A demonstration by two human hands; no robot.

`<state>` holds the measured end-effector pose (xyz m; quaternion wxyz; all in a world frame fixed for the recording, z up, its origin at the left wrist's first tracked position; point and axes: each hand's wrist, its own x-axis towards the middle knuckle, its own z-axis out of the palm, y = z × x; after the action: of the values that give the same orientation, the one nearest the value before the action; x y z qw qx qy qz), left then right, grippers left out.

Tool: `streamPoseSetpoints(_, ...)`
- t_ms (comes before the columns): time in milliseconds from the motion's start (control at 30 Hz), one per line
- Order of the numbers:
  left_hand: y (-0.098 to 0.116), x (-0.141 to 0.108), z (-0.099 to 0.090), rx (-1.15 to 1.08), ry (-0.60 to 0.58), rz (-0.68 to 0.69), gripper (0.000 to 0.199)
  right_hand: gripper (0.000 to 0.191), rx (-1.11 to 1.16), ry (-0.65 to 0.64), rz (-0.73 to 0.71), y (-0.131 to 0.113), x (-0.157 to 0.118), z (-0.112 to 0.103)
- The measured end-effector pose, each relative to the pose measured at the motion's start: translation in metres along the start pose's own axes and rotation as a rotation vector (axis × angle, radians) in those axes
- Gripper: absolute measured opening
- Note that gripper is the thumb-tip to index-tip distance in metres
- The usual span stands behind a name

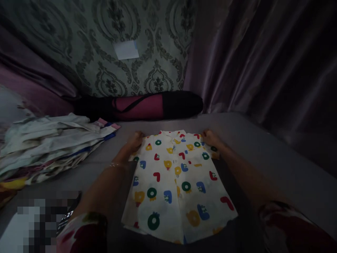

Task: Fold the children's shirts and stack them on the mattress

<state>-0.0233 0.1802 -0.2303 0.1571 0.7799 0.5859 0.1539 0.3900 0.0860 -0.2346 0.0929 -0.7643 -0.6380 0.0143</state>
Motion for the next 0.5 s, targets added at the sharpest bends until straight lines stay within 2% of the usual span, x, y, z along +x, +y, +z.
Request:
streamPoseSetpoints(233, -0.003, -0.003, 0.006, 0.32, 0.025, 0.034, 0.034, 0.034, -0.063, -0.06, 0.041, -0.007, -0.008, -0.003)
streamPoseSetpoints(500, -0.011, -0.012, 0.011, 0.429, 0.05, -0.026, 0.046, 0.04, -0.219, -0.025, 0.107, -0.022, -0.027, -0.013)
